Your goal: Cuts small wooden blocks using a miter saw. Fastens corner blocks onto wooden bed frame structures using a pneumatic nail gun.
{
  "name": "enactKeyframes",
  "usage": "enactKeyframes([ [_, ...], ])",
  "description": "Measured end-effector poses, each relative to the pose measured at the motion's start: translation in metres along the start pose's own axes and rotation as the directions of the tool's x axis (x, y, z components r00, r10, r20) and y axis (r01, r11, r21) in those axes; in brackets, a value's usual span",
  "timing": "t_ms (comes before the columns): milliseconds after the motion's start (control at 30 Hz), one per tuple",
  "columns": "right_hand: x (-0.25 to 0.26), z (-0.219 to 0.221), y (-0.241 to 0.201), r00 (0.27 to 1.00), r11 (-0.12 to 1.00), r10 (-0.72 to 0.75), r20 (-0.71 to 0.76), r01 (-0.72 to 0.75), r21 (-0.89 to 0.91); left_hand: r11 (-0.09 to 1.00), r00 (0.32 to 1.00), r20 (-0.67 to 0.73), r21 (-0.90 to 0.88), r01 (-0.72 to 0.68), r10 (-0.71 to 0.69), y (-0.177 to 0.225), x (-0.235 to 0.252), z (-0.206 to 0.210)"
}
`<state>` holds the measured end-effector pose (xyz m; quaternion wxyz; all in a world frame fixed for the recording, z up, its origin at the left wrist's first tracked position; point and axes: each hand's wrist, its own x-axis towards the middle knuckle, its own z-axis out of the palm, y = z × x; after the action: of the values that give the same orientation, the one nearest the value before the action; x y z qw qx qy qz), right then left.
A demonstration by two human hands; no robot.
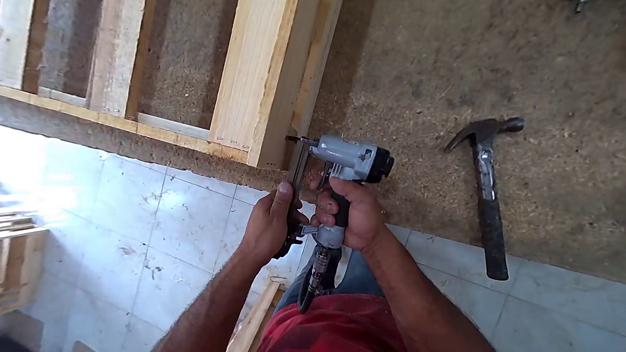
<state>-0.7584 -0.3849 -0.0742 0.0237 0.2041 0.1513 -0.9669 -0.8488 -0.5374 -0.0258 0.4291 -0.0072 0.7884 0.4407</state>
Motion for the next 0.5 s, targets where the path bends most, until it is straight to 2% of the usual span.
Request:
enactKeyframes([
  [500,-0.013,0.002,0.016,1.0,0.999,0.009,-0.023,-0.01,-0.03,1.0,1.0,0.027,-0.005,-0.012,0.012,-0.016,-0.014,-0.005],
])
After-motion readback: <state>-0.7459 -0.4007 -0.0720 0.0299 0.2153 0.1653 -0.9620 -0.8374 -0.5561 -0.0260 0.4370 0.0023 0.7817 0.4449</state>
